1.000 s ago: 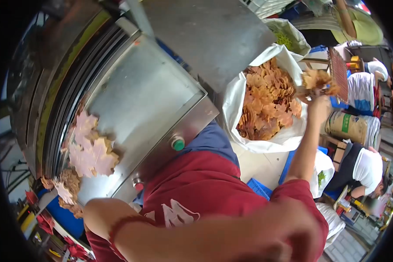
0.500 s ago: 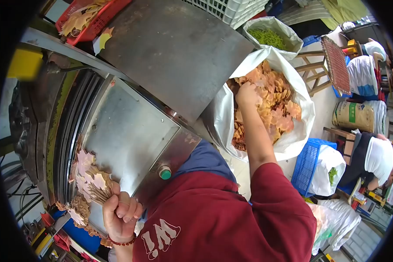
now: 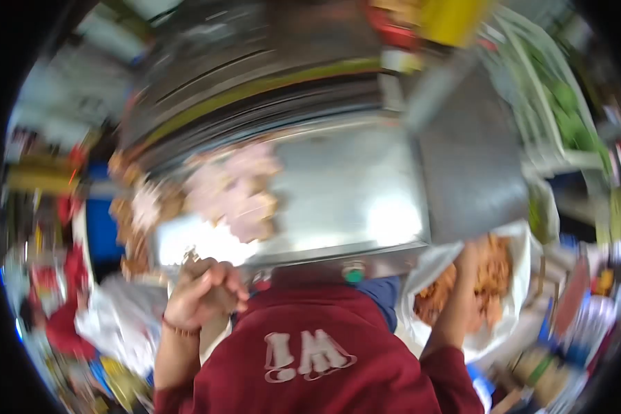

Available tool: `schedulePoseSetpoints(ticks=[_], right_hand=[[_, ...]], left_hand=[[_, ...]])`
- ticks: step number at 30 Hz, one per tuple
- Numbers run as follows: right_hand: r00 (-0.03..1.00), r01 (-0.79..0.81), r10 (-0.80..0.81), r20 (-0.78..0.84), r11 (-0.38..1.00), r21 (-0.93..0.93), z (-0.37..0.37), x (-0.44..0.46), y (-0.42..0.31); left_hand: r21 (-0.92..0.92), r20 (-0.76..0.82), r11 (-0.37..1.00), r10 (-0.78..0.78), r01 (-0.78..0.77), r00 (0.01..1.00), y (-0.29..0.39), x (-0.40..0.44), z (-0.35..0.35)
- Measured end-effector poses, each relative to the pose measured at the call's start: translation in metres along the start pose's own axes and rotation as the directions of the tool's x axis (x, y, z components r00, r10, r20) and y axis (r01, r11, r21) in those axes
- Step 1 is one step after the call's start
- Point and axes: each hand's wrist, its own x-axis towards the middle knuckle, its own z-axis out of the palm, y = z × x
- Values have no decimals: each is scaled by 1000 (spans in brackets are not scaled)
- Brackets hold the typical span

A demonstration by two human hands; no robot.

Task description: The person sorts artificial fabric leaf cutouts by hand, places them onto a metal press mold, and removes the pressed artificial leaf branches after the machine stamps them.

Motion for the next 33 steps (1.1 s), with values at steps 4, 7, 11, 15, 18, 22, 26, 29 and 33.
schedulePoseSetpoints(ticks=[4,7,11,15,18,22,26,29,33], right_hand=[[985,18,-78,153,932,361,-15,1,-13],[997,21,-21,69,1000,8,-13,7,4],[885,-465,230,406,493,735,-15,11,24],[946,-243,321,-39,784,572,-58,12,42],[718,-91,537,-443,704,704,-144,-20,-76],[586,264,338,-737,780,568,-210,-43,-215],[748,625,-364,-556,667,405,-216,-50,-321],[633,764,-731,-254,537,358,-220,-43,-415],[411,841,-906,-96,336,425,-207,-11,-510]], left_hand=[[120,-37,993,-11,15,999,10,-43,-41],[210,-30,974,-80,84,996,8,-83,-85],[67,-387,932,-303,355,871,-42,-142,-171],[-56,-740,953,-240,298,628,-119,-166,-253],[31,-860,909,-188,416,475,-161,-166,-298],[846,-370,-469,-178,252,912,-135,-155,-302],[958,-283,-55,-337,282,898,-65,-109,-243],[817,-175,461,-372,345,912,6,-83,-142],[858,243,466,1,-216,970,32,-41,-94]])
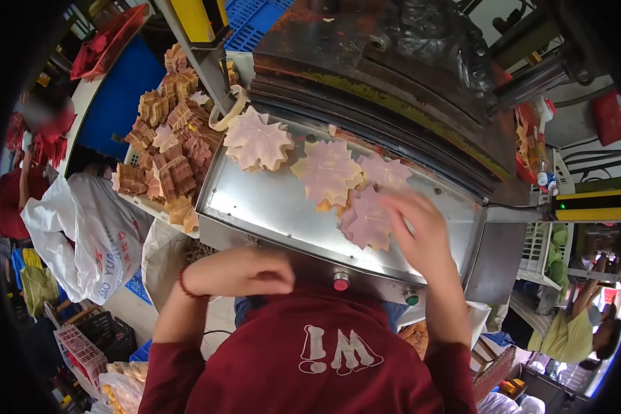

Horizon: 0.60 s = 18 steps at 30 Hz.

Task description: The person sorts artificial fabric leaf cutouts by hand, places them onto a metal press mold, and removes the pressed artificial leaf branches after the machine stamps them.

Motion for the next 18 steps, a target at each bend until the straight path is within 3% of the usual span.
schedulePoseSetpoints(ticks=[1,4,8,11,14,17,18], right_hand=[[999,2,0,53,999,-35,12,23,4],[971,124,-84,225,978,-166,51,72,22],[948,45,100,302,898,-438,68,95,11],[898,-13,154,412,945,-326,63,101,17],[947,13,49,318,982,-191,60,96,24],[964,-147,142,226,989,3,29,93,13],[916,-354,304,262,920,167,12,92,6]], left_hand=[[51,-46,995,87,-84,995,6,12,1],[261,-237,958,181,-116,954,8,49,10],[298,-246,949,177,-99,953,7,56,10],[208,-290,970,182,-124,939,0,55,6],[153,-311,983,148,-105,939,-3,53,-1],[27,-422,997,80,-76,903,2,55,-7],[15,-432,999,33,-29,901,6,55,-10]])
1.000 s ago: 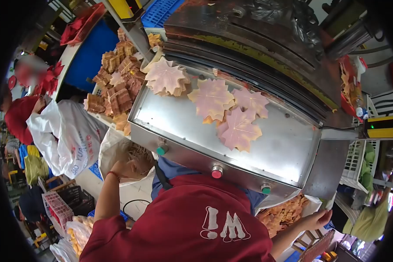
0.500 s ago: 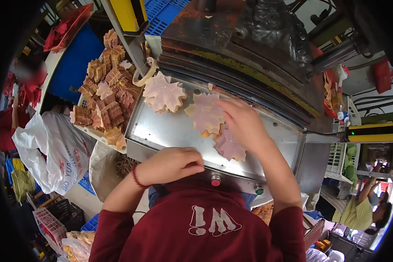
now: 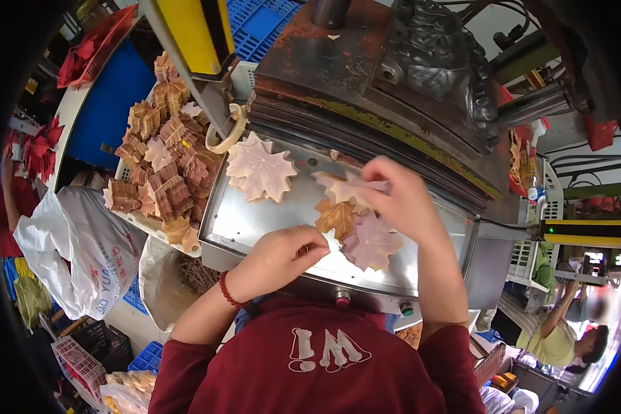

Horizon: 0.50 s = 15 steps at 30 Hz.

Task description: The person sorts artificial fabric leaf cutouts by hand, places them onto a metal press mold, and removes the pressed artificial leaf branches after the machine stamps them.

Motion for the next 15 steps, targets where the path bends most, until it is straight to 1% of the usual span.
schedulePoseSetpoints(ticks=[3,4,6,7,8,9,10,11,12,13,15], right_hand=[[997,-70,72,-3,980,187,-29,-26,-2],[995,-74,68,70,993,94,-39,-34,-2],[981,-79,68,180,995,57,-44,-46,-2],[970,-80,69,235,996,41,-46,-51,-2],[979,108,-100,177,993,-42,-43,-53,-2],[985,107,-101,142,994,-33,-43,-55,2],[989,109,-106,108,994,-25,-43,-55,8],[991,115,-113,73,993,-17,-44,-55,12],[998,-54,48,36,986,159,-48,-58,15],[992,-67,95,-82,953,295,-49,-61,19],[934,-40,227,-276,833,552,-48,-67,32]], left_hand=[[-243,-240,967,12,-72,971,9,9,10],[-244,-342,957,66,-156,937,14,13,13],[5,-452,961,250,-278,856,34,31,15],[94,-402,954,299,-286,865,42,36,13],[181,-350,937,347,-300,870,50,42,11],[57,-251,970,242,-235,937,46,47,14],[-56,-135,987,143,-151,980,37,52,18],[-153,-10,987,51,-52,999,33,58,21],[-303,-33,952,-41,29,999,33,61,22],[-449,-55,892,-87,53,995,29,64,25],[-705,-81,705,-192,80,978,18,69,30]])
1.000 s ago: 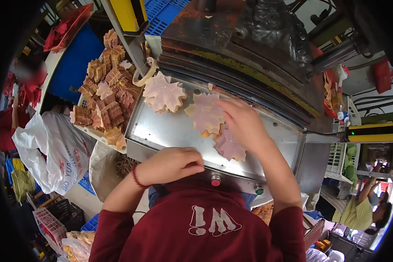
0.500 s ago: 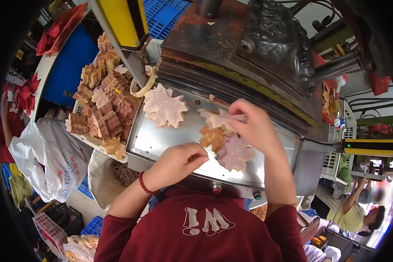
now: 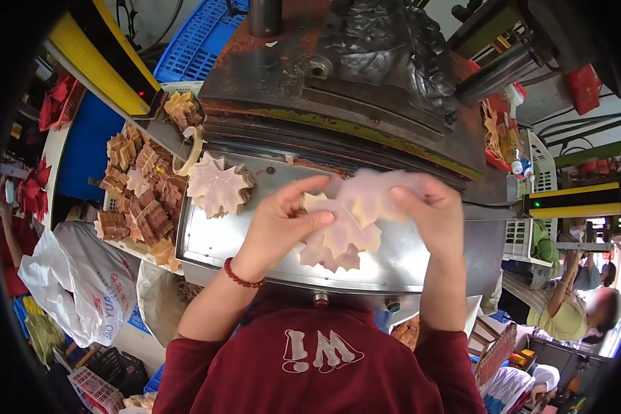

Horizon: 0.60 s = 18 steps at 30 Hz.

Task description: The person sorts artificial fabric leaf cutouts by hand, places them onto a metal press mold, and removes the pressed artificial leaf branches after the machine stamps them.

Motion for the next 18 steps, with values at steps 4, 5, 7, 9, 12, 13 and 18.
schedulePoseSetpoints(ticks=[4,5,7,9,12,13,18], right_hand=[[989,87,8,-144,767,635,-15,-16,14],[992,124,-73,-100,659,742,-12,-22,22],[996,32,-91,19,519,854,-1,-37,33],[983,179,-163,-80,785,593,15,-36,35],[968,244,-228,-104,953,179,14,-24,33],[961,277,-274,-39,959,65,9,-14,36],[848,345,-455,-273,864,-368,2,-20,15]], left_hand=[[-277,-198,955,50,-104,979,3,3,14],[-280,-246,944,106,-176,963,-2,7,17],[-174,-297,953,188,-246,936,-5,9,29],[-89,-267,973,183,-214,946,-4,5,35],[97,-142,964,260,-248,955,-12,-3,35],[112,-138,955,287,-273,948,-10,-6,39],[258,-135,945,242,-202,961,-18,-5,19]])
